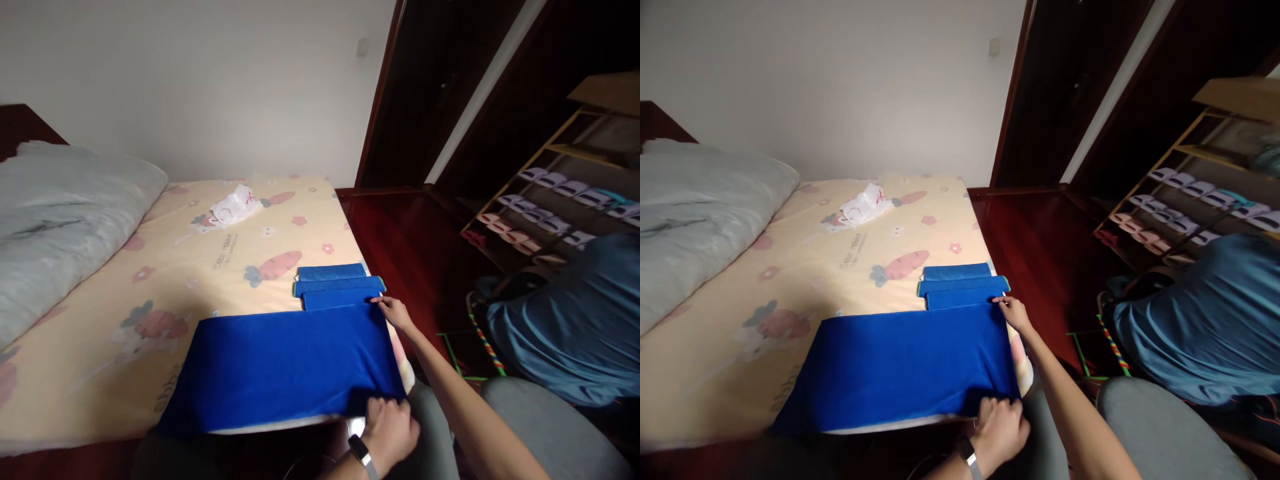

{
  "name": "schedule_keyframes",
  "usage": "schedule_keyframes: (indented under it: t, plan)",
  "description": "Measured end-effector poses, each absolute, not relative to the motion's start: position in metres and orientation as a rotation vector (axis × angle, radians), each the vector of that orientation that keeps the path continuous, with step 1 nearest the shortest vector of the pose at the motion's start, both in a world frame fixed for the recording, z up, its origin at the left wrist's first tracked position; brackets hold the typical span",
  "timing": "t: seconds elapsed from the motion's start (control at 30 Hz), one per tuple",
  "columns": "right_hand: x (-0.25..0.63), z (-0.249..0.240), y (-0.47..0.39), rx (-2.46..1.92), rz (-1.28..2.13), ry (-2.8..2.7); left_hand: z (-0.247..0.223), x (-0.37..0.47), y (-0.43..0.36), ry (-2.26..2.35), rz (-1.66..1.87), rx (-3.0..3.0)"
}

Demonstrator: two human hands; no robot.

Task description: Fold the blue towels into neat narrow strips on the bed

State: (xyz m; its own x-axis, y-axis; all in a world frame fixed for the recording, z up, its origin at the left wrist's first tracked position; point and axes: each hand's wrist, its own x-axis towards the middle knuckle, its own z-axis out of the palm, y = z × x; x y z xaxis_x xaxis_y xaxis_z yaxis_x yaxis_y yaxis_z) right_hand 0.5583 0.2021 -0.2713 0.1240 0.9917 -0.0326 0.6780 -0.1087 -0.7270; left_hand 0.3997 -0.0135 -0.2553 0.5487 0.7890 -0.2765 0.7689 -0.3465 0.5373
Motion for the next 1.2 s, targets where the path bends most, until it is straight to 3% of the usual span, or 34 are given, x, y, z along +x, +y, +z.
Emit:
schedule_keyframes:
  t: [0.23,0.47,0.57,0.73,0.83,0.93,1.2]
  plan:
    - [0.510,-0.219,0.214,-1.408,0.804,-1.931,-0.220,0.275,-0.017,1.436,0.384,1.915]
    - [0.341,-0.193,0.244,-0.988,0.811,-2.218,-0.223,0.111,-0.050,1.822,0.771,1.682]
    - [0.246,-0.207,0.259,-0.975,0.844,-2.353,-0.243,0.042,-0.061,2.143,0.736,1.696]
    - [0.114,-0.243,0.264,-0.995,0.886,-2.542,-0.268,-0.054,-0.062,2.566,0.366,1.532]
    - [0.063,-0.259,0.260,-0.985,0.885,-2.612,-0.280,-0.083,-0.063,2.662,0.264,1.317]
    - [0.029,-0.270,0.259,-0.938,0.904,-2.652,-0.290,-0.094,-0.069,2.690,0.379,1.205]
    - [-0.003,-0.288,0.248,-0.899,1.021,-2.648,-0.290,-0.095,-0.074,2.716,0.417,1.050]
